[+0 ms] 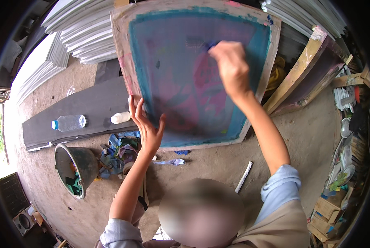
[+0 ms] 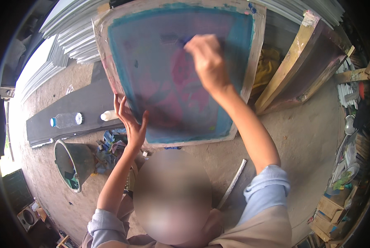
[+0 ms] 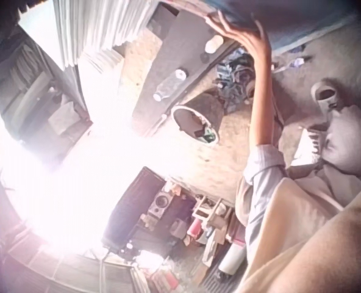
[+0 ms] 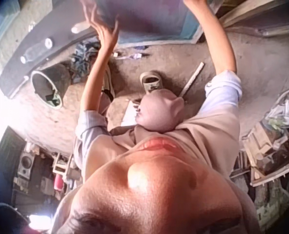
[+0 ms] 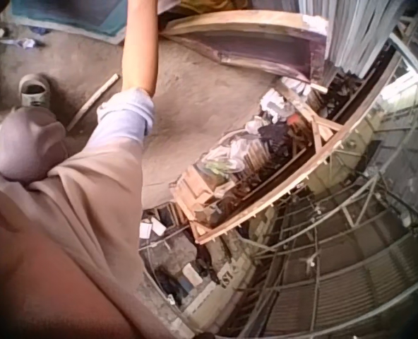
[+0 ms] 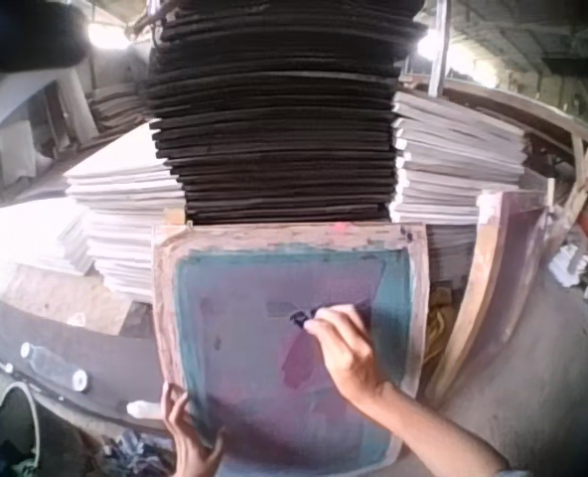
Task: The person wipes a rectangular board with a blue cloth, repeatedly applying liquid from a small white bottle to the cloth and rubbing the surface. The person occasionally picks up and discards small pieces of cloth or debris from the board.
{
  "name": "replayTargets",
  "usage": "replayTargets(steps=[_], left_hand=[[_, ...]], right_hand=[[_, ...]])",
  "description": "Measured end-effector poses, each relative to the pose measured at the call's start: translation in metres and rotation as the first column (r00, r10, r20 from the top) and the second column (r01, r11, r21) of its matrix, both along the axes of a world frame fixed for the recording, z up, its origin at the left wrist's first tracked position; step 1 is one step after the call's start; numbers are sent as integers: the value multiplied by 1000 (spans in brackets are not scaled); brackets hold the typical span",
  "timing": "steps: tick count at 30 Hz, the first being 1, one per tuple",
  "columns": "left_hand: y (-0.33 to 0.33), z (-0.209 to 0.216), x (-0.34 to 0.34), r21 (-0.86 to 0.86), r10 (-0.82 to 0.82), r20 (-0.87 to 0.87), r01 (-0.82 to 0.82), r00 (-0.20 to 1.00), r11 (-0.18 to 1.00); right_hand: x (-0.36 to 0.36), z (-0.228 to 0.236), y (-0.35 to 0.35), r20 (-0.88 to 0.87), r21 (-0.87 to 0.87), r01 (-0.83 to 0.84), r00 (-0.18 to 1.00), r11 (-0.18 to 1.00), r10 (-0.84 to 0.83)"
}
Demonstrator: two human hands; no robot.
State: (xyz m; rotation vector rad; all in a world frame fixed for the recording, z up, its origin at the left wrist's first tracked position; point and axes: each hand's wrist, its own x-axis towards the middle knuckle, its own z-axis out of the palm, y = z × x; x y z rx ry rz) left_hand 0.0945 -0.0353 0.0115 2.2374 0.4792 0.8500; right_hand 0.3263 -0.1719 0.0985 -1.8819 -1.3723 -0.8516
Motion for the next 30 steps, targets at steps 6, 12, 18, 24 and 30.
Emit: replayTargets(steps=[6,12,18,24,30], left_hand=[[6,0,-2,14,-21,19,21,1000,1000],[8,2,-4,-5,-36,38,36,999,999],[12,-3,-6,-26,-57,41,58,998,998],[11,-5,-6,-52,-70,45,73,997,996],[9,-2,-5,-41,-56,27,57,998,998]], right_hand=[[1,9,5,-100,63,103,990,993,-97],[-8,6,9,-3,-140,-48,999,989,48],[-15,6,6,17,-268,-164,985,949,175],[-32,-10,5,-30,-246,-225,974,943,225],[-26,1,9,-53,-148,12,998,989,-20]])
